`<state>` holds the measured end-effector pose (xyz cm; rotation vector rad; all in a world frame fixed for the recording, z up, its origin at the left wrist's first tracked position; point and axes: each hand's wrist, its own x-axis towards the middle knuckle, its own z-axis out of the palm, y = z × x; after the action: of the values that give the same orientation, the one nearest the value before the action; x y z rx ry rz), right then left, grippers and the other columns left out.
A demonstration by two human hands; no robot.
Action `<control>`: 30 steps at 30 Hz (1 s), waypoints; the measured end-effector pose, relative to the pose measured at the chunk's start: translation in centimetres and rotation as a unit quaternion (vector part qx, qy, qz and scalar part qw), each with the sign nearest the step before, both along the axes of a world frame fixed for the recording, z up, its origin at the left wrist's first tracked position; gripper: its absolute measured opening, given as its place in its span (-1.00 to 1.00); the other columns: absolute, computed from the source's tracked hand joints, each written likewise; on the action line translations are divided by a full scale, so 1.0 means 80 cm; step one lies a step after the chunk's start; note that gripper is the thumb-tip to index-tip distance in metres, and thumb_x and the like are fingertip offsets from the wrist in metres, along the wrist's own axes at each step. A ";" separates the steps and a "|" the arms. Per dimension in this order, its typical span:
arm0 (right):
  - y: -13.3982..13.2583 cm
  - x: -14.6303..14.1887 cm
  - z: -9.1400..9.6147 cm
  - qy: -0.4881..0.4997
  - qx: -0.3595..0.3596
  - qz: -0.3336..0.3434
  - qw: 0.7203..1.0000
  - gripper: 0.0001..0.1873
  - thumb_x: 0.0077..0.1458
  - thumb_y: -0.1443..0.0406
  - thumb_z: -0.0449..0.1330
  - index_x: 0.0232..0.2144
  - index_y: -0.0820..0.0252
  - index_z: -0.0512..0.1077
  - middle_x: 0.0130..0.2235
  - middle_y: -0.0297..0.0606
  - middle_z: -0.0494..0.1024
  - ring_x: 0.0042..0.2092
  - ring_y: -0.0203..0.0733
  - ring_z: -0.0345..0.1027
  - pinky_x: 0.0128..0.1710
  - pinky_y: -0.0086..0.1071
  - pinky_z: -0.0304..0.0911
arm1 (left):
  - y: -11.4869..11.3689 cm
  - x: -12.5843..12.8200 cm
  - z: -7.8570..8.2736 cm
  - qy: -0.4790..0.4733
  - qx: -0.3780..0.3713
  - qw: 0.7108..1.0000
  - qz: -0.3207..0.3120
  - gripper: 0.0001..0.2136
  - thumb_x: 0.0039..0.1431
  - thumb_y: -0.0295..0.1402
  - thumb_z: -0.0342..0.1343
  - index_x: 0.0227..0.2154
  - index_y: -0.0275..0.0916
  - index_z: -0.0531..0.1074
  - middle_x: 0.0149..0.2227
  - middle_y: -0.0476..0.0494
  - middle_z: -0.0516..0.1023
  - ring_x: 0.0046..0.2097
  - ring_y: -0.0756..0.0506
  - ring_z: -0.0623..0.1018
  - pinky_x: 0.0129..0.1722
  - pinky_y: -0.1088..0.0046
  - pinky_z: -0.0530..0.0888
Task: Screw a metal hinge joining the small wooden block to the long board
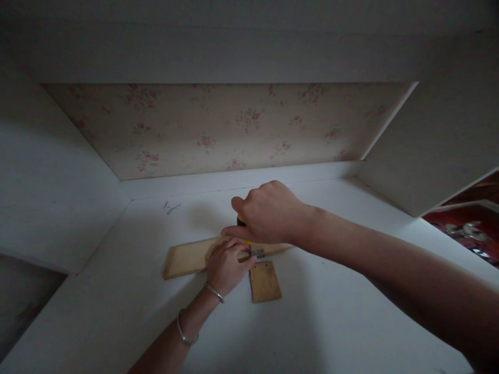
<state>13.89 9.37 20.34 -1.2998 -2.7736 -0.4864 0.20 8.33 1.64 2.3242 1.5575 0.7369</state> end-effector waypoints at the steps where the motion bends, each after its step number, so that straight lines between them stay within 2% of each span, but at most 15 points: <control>1: 0.000 -0.001 0.000 -0.001 0.003 -0.004 1.000 -0.43 0.13 -0.11 -0.07 -0.35 0.25 0.45 -0.46 0.00 0.53 -0.35 0.06 0.44 -0.45 -0.29 0.13 | 0.000 0.000 0.001 0.000 -0.001 1.000 -0.002 -0.88 0.00 -0.18 0.21 -0.42 -0.07 0.51 -0.33 -0.01 0.53 -0.25 -0.11 0.50 -0.15 0.31 0.36; 4: 0.000 -0.002 0.001 -0.003 -0.005 -0.021 1.000 -0.38 0.12 -0.15 -0.11 -0.35 0.24 0.45 -0.43 0.02 0.54 -0.33 0.08 0.44 -0.43 -0.26 0.15 | 0.000 -0.001 0.001 -0.006 -0.001 1.000 -0.009 -0.88 0.01 -0.19 0.20 -0.42 -0.07 0.51 -0.31 -0.01 0.54 -0.24 -0.11 0.50 -0.15 0.31 0.35; 6: -0.002 0.000 0.002 0.001 -0.021 -0.026 0.999 -0.39 0.11 -0.15 -0.10 -0.24 0.23 0.41 -0.38 -0.01 0.55 -0.33 0.06 0.44 -0.43 -0.27 0.16 | -0.001 -0.001 0.000 -0.010 0.003 1.000 -0.008 -0.88 0.01 -0.18 0.21 -0.43 -0.08 0.51 -0.30 -0.01 0.54 -0.22 -0.11 0.50 -0.16 0.32 0.35; 10: -0.005 0.005 0.005 -0.019 -0.063 0.000 0.998 -0.56 0.16 -0.01 -0.03 -0.07 0.15 0.28 -0.28 -0.11 0.56 -0.33 -0.04 0.44 -0.43 -0.32 0.15 | -0.003 -0.002 -0.001 -0.009 0.008 1.000 -0.003 -0.87 0.00 -0.18 0.22 -0.45 -0.10 0.52 -0.33 -0.03 0.53 -0.25 -0.11 0.50 -0.17 0.32 0.35; 16: -0.008 -0.003 0.004 -0.043 0.000 -0.002 0.999 -0.57 0.15 0.00 -0.01 -0.19 0.23 0.36 -0.42 -0.05 0.54 -0.33 0.06 0.45 -0.45 -0.30 0.16 | -0.004 -0.003 -0.003 -0.024 0.014 1.000 -0.008 -0.88 0.00 -0.22 0.22 -0.42 -0.11 0.52 -0.29 -0.02 0.54 -0.23 -0.09 0.50 -0.15 0.34 0.32; 22: -0.018 -0.012 0.003 -0.035 0.020 -0.003 0.999 -0.56 0.12 -0.02 0.02 -0.29 0.24 0.39 -0.50 -0.06 0.51 -0.38 0.08 0.45 -0.50 -0.31 0.14 | -0.006 -0.006 -0.004 -0.022 0.023 0.999 -0.003 -0.88 -0.02 -0.21 0.24 -0.43 -0.11 0.52 -0.35 -0.03 0.53 -0.24 -0.09 0.49 -0.16 0.35 0.32; 30: -0.026 -0.006 0.002 -0.034 -0.045 -0.036 0.998 -0.48 0.08 -0.12 -0.03 -0.18 0.15 0.35 -0.37 -0.11 0.54 -0.37 -0.01 0.42 -0.45 -0.33 0.12 | -0.008 -0.011 -0.011 -0.029 0.027 0.999 -0.019 -0.86 -0.01 -0.21 0.23 -0.40 -0.12 0.51 -0.23 -0.02 0.54 -0.18 -0.10 0.48 -0.09 0.32 0.31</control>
<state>13.41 7.26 20.49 -1.4331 -2.8414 -0.4222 -0.65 7.70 0.79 2.3423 1.4834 0.8398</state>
